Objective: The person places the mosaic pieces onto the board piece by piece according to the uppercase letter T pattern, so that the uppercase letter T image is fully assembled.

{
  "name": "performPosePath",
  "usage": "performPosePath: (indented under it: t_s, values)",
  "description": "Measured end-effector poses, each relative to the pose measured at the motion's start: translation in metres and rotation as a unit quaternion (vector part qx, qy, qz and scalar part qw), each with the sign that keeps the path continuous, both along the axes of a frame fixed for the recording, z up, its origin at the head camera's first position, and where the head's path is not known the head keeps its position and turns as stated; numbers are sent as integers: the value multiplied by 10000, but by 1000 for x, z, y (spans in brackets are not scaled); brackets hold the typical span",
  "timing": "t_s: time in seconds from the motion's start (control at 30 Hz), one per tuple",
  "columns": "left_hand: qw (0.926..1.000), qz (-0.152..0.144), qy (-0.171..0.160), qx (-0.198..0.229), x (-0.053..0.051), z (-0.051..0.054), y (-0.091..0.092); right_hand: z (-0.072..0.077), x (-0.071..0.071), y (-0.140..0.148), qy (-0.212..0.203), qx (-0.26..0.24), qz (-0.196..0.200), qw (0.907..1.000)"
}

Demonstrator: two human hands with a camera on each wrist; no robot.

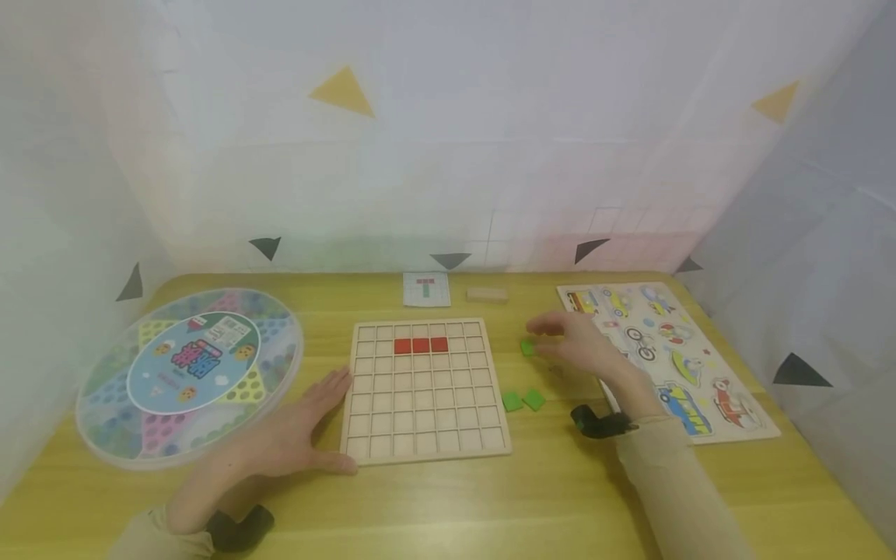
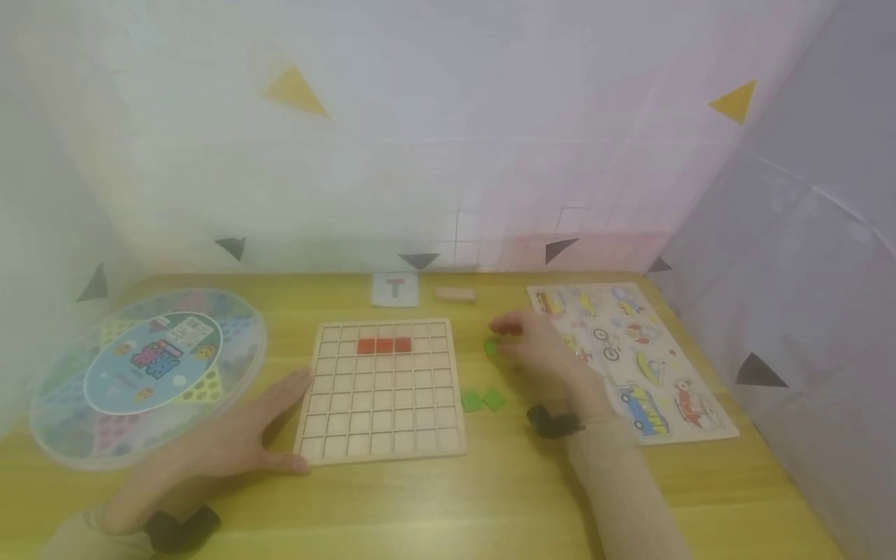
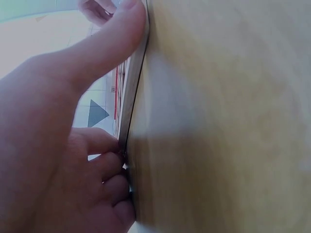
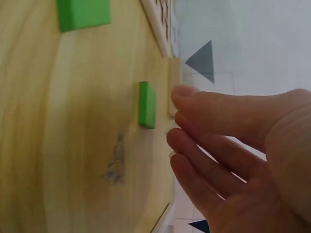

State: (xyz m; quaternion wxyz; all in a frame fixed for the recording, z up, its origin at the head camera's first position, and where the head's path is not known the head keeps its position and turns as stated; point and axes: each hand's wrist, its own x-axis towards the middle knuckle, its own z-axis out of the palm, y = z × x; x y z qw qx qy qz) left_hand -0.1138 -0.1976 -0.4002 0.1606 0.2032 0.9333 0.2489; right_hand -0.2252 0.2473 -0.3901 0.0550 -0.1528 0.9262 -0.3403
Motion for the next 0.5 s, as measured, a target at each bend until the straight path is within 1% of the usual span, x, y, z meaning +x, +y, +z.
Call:
performPosePath:
  t_s: [0.2,0.5]
  values:
    - [10000,0,-55,28,-1,0,0,-8,-3,4,-100,197,189,9996]
    - [9999,42,-108,-9,-1,-2,0,-11,-4,4,-83,212,293,9993]
